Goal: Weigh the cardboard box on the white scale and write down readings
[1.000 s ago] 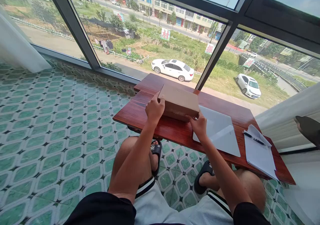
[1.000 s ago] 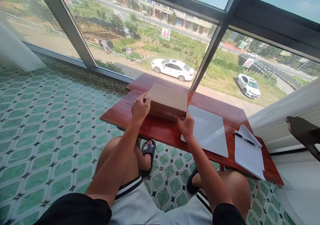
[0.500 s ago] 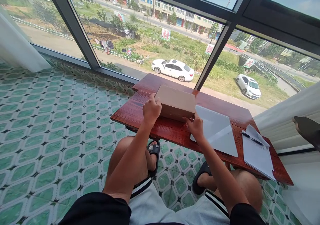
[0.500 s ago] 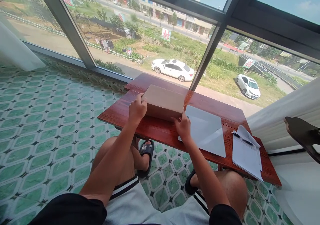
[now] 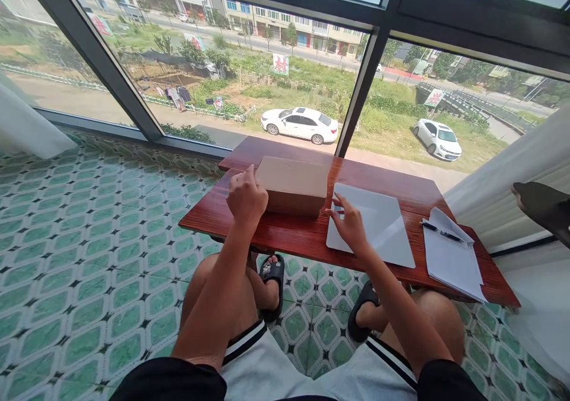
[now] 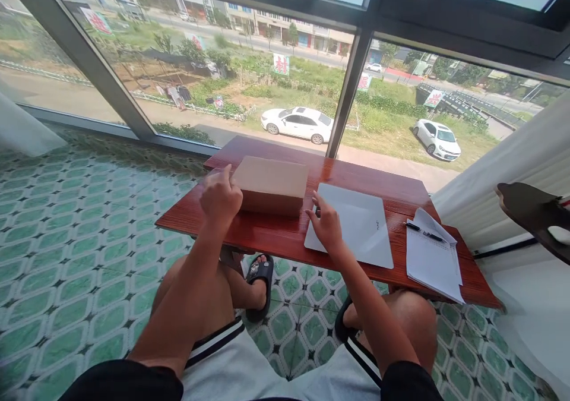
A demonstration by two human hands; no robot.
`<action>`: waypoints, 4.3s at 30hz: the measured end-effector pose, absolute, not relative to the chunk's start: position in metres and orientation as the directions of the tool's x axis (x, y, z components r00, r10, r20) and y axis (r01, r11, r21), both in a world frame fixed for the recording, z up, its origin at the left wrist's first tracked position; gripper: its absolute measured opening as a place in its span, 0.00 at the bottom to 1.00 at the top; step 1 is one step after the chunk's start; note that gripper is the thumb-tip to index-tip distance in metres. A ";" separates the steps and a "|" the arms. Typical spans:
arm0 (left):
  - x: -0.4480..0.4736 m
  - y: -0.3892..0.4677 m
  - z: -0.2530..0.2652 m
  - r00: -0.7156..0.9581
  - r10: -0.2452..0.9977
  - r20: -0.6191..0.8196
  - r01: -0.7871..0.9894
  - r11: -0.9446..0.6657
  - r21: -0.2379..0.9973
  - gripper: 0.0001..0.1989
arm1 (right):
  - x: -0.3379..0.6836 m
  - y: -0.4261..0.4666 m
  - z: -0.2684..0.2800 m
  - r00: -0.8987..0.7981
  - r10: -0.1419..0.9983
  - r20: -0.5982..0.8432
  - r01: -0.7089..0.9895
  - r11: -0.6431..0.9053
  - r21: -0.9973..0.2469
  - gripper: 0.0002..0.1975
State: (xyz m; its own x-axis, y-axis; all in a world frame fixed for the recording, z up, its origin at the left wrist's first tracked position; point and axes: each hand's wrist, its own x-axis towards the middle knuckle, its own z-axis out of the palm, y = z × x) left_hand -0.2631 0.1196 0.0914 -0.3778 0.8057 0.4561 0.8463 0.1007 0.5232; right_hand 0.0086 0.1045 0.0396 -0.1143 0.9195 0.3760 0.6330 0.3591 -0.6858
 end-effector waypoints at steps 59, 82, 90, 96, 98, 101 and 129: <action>0.117 0.026 -0.011 0.937 0.001 0.349 0.138 -0.920 -0.367 0.23 | 0.331 0.062 0.025 0.338 0.926 0.169 0.941 -0.328 -0.085 0.15; 0.121 0.009 -0.021 0.898 0.067 0.434 0.289 -0.835 -0.468 0.13 | 0.308 0.072 0.006 0.382 0.881 0.280 0.598 -0.004 -0.801 0.15; 0.120 0.008 -0.020 0.908 0.086 0.410 0.288 -0.838 -0.463 0.14 | 0.306 0.067 0.008 0.462 0.839 0.289 0.549 -0.014 -0.836 0.19; 0.120 0.007 -0.020 0.917 0.080 0.391 0.274 -0.837 -0.473 0.16 | 0.309 0.065 0.002 0.466 0.846 0.260 0.543 -0.042 -0.839 0.20; 0.120 0.007 -0.021 0.917 0.082 0.390 0.278 -0.833 -0.478 0.17 | 0.308 0.066 0.001 0.465 0.852 0.239 0.528 -0.050 -0.848 0.20; 0.120 0.006 -0.022 0.916 0.085 0.391 0.283 -0.829 -0.483 0.17 | 0.307 0.067 0.002 0.463 0.865 0.194 0.494 -0.070 -0.866 0.18; 0.118 0.005 -0.024 0.916 0.086 0.393 0.278 -0.840 -0.466 0.19 | 0.306 0.066 0.004 0.426 0.887 0.179 0.508 -0.070 -0.858 0.16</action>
